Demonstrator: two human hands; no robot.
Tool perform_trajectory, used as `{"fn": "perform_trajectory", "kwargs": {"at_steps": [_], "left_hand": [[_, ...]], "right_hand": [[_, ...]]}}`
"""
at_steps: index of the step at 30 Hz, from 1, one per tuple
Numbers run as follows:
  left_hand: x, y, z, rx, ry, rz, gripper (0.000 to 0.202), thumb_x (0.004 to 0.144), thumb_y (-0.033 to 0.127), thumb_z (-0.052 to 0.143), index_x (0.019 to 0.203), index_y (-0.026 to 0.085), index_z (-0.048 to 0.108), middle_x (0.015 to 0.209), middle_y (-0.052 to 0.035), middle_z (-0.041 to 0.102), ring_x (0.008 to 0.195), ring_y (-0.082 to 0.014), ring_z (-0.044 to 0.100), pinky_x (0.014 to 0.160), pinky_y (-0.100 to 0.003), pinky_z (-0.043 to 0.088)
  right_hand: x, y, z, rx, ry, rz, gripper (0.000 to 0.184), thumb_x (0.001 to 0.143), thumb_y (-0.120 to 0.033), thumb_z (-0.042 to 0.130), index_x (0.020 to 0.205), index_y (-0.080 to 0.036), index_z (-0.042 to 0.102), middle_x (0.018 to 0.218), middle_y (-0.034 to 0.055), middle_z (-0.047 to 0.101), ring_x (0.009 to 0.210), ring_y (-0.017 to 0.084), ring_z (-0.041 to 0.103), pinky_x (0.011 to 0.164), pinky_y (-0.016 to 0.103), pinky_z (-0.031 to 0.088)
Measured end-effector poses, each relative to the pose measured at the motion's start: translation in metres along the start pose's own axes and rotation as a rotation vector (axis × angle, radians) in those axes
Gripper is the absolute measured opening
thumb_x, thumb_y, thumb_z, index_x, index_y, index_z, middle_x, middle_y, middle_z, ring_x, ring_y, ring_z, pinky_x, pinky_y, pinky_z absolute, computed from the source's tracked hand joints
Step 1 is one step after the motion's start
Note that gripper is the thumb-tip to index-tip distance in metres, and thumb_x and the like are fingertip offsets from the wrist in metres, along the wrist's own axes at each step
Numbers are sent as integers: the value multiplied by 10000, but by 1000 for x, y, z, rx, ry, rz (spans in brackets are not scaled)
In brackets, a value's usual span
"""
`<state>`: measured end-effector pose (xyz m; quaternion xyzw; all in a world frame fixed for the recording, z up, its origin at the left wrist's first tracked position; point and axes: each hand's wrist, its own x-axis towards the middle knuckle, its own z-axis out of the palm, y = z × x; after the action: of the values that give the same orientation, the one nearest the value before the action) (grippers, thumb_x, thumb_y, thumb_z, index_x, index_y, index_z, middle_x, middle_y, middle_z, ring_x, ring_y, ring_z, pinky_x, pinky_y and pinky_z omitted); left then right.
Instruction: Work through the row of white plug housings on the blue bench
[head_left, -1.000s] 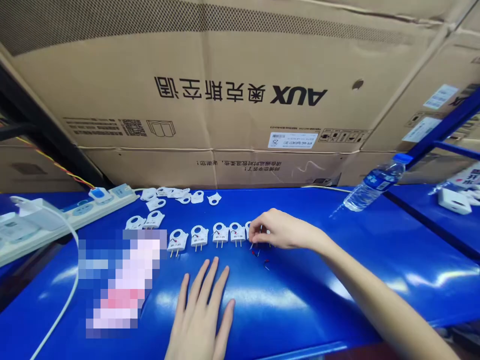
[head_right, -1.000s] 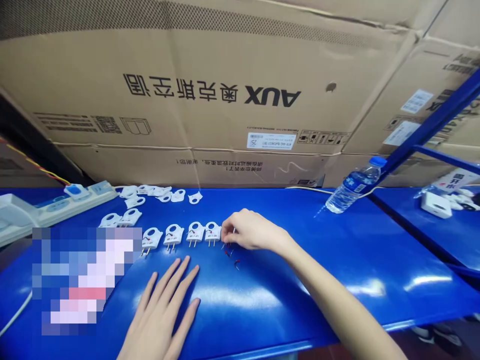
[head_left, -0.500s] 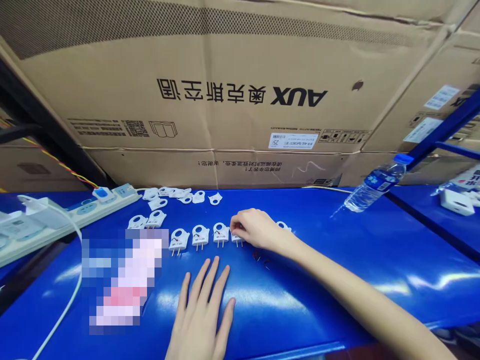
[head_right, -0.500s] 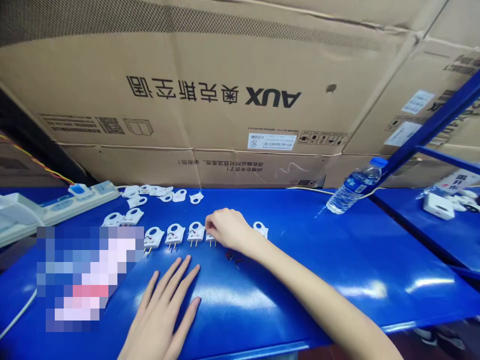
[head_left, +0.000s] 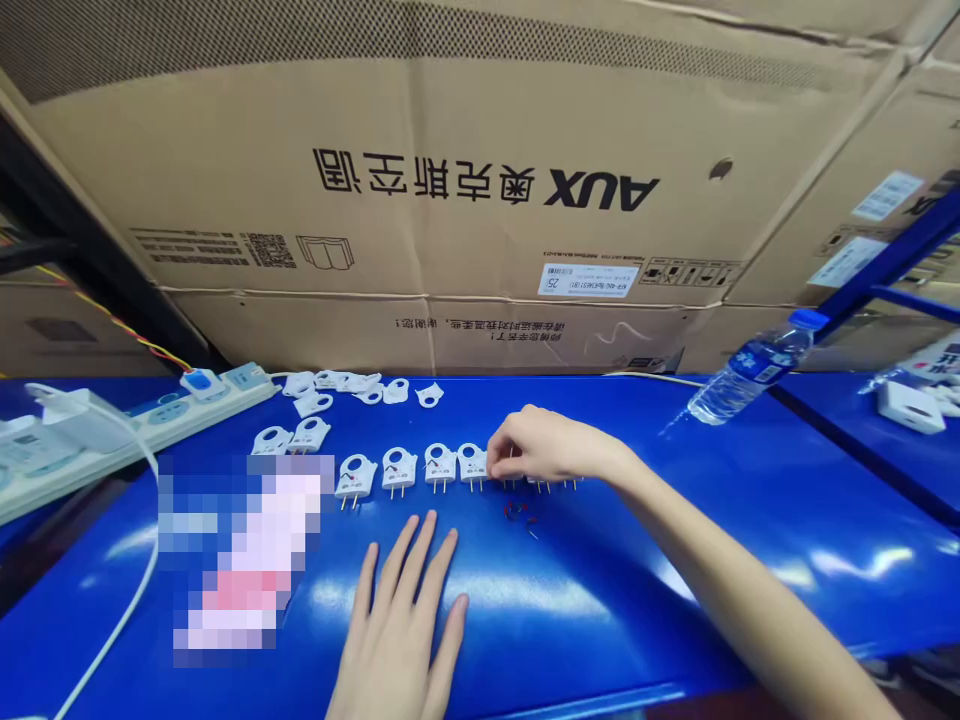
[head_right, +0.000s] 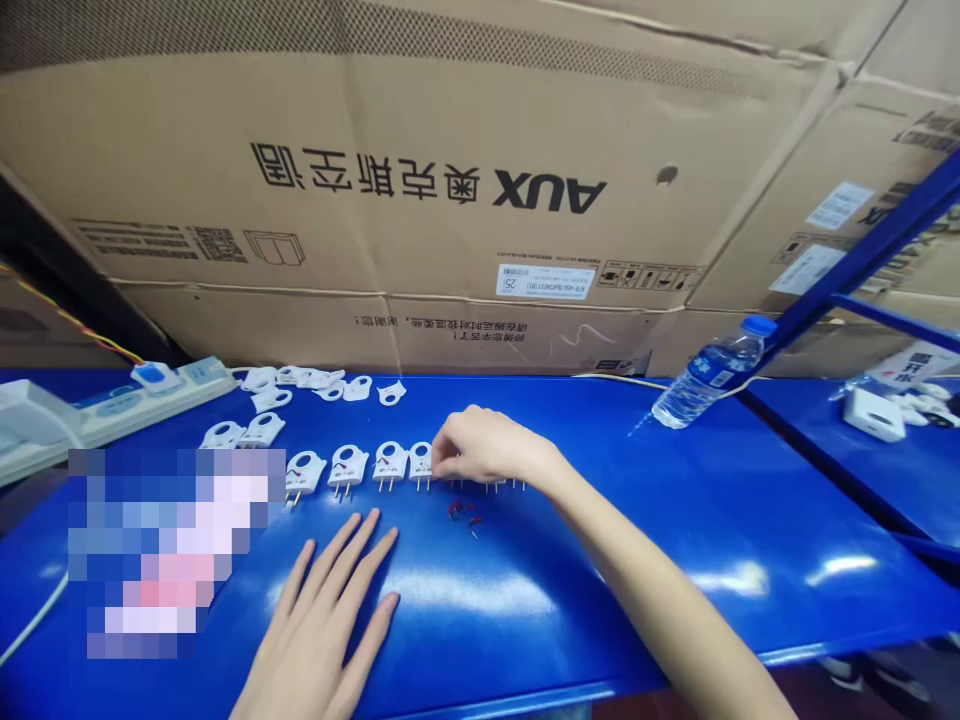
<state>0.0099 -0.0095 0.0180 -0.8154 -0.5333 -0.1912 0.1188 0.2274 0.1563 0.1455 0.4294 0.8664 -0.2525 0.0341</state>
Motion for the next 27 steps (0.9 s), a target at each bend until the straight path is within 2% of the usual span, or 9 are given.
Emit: {"fn": "perform_trajectory", "kwargs": {"at_steps": [3, 6, 11, 16, 22, 27], "left_hand": [[0, 0, -1, 10, -5, 3, 610, 1011, 343, 514, 1599, 242, 389, 1615, -64, 504, 1494, -246, 463, 1250, -491, 337], [0, 0, -1, 2, 8, -1, 585, 1010, 340, 516, 1579, 241, 426, 1602, -65, 520, 1485, -247, 476, 1253, -493, 335], [0, -1, 0, 33, -26, 14, 592, 1006, 351, 524, 1580, 247, 427, 1612, -60, 507, 1495, -252, 463, 1240, -495, 362], [-3, -3, 1, 58, -58, 13, 608, 1009, 359, 517, 1596, 252, 400, 1627, -57, 484, 1512, -251, 440, 1235, -497, 372], [-1, -1, 1, 1, 22, -8, 552, 1006, 335, 521, 1547, 237, 471, 1579, -59, 550, 1481, -247, 481, 1271, -490, 296], [0, 3, 2, -34, 61, -22, 514, 1021, 340, 480, 1525, 237, 498, 1559, -56, 573, 1480, -232, 477, 1275, -471, 281]], "right_hand": [[14, -8, 9, -27, 173, 10, 217, 956, -227, 633, 1076, -250, 812, 1024, 20, 816, 915, 182, 739, 769, 237, 485], [32, -20, 21, -60, 239, -10, 244, 992, -260, 598, 1147, -270, 785, 1124, 17, 799, 1034, 201, 725, 845, 258, 491], [53, -32, 35, -122, 223, -58, 226, 980, -267, 604, 1113, -288, 786, 1084, 25, 798, 1028, 212, 726, 824, 260, 499], [58, -39, 40, -179, 209, -57, 210, 964, -251, 604, 1083, -268, 775, 1083, 39, 794, 1008, 222, 730, 798, 266, 504], [56, -53, 38, -223, 184, -24, 244, 952, -156, 559, 1042, -224, 776, 1066, 65, 793, 1009, 232, 736, 797, 272, 502], [56, -56, 35, -226, 162, -34, 243, 959, -169, 549, 1048, -215, 770, 1085, 80, 785, 1011, 233, 728, 792, 277, 501]]}}
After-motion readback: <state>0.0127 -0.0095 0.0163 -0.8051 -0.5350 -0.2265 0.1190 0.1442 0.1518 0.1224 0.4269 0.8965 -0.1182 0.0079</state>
